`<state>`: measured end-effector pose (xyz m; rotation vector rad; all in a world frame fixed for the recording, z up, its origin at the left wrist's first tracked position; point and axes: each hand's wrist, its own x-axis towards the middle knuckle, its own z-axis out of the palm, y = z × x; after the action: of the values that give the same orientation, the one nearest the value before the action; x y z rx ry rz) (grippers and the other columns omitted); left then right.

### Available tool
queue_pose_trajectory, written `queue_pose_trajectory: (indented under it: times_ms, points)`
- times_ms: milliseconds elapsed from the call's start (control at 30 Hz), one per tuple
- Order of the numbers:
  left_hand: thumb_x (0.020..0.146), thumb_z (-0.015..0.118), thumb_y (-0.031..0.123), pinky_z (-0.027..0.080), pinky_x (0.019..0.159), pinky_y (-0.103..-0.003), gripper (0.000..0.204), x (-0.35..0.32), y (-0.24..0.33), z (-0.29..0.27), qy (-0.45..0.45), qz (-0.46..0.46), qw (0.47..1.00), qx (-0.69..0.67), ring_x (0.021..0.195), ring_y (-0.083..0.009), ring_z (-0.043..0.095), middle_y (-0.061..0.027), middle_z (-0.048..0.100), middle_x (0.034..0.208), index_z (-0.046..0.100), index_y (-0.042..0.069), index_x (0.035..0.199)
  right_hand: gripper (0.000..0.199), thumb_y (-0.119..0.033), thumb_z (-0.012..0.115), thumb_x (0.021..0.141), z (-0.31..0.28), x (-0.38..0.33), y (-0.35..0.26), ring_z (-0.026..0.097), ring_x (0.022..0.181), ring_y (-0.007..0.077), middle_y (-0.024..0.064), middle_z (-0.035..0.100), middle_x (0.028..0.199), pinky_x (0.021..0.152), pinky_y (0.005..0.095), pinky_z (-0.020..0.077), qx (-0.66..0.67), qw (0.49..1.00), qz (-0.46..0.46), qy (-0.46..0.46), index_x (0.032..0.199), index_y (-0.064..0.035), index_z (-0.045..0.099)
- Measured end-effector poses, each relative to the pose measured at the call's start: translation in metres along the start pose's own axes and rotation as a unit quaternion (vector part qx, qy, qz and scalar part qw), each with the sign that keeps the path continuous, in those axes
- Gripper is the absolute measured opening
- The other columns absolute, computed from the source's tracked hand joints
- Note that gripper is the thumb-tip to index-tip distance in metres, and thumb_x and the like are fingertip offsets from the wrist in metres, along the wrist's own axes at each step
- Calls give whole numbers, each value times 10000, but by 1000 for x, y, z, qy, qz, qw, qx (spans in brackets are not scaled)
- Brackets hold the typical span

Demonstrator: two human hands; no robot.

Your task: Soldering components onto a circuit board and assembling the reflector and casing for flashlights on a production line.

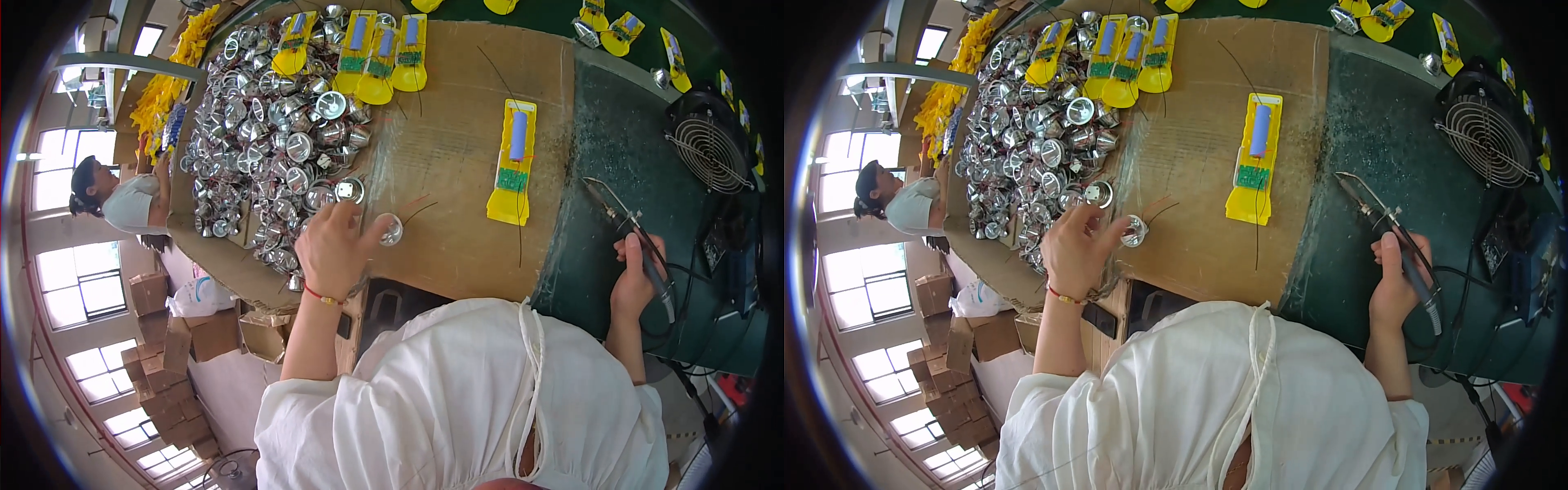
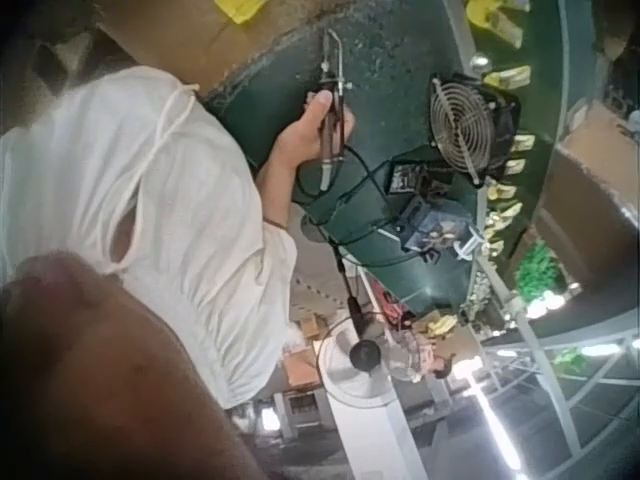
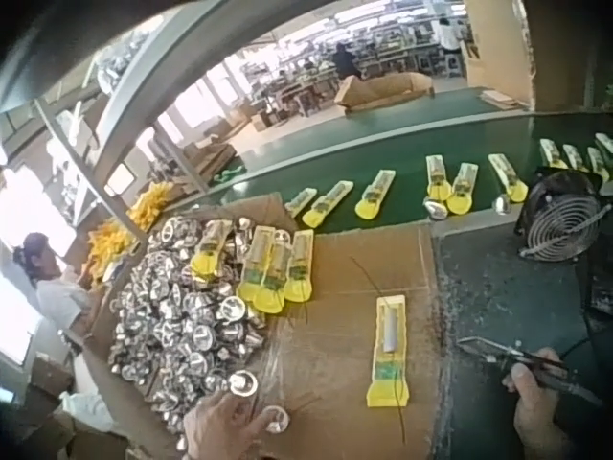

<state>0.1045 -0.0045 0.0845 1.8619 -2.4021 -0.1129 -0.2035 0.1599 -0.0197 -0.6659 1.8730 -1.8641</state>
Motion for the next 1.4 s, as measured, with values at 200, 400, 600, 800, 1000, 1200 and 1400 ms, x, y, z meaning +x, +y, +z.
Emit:
queue_pose_trajectory:
  times_ms: [200,400,600,800,1000,1200,1400]
  points:
    - [728,680,221,442,717,-373,163,7,6,53,38,167,981,-93,806,-262,567,-77,620,770,654,71,790,145,-106,612,832,6,-8,-9,557,648,111,59,576,709,587,207,415,24,1000,-1,-17,899,11,557]
    - [786,651,161,463,530,-284,163,13,23,54,-95,55,924,-367,569,-184,609,-98,645,662,672,0,802,128,-73,582,825,10,-22,-26,565,655,128,64,556,719,588,219,427,24,999,5,-41,911,10,537]
    - [795,661,133,446,536,-246,143,14,66,76,-101,36,868,-486,582,-106,565,-73,620,704,668,-5,832,172,-81,708,737,41,-25,-41,523,583,81,38,587,680,537,223,429,-107,974,-154,-130,824,-6,580]
    - [788,655,100,448,538,-263,122,15,80,86,-82,72,865,-490,572,-151,564,-82,584,753,634,-13,748,179,-95,702,754,56,-22,-34,501,553,55,23,572,631,508,211,409,-53,983,-113,-137,810,0,562]
    - [780,649,89,444,525,-274,137,18,88,86,-54,93,881,-462,555,-171,560,-95,573,734,604,-16,704,170,-97,695,764,61,-22,-32,481,557,43,7,558,626,501,205,392,-38,987,-87,-130,804,-3,559]
    - [769,647,79,437,517,-281,121,18,89,90,-43,87,880,-465,547,-178,552,-93,566,721,603,-12,703,153,-93,683,779,60,-23,-25,476,579,36,9,560,654,520,191,386,-8,991,-24,-132,811,-7,561]
    - [755,649,70,426,511,-283,119,20,88,91,-42,98,878,-467,541,-177,539,-92,562,714,592,-11,689,140,-60,627,808,53,-25,-28,581,655,108,70,585,719,594,225,480,21,991,23,-132,878,10,528]
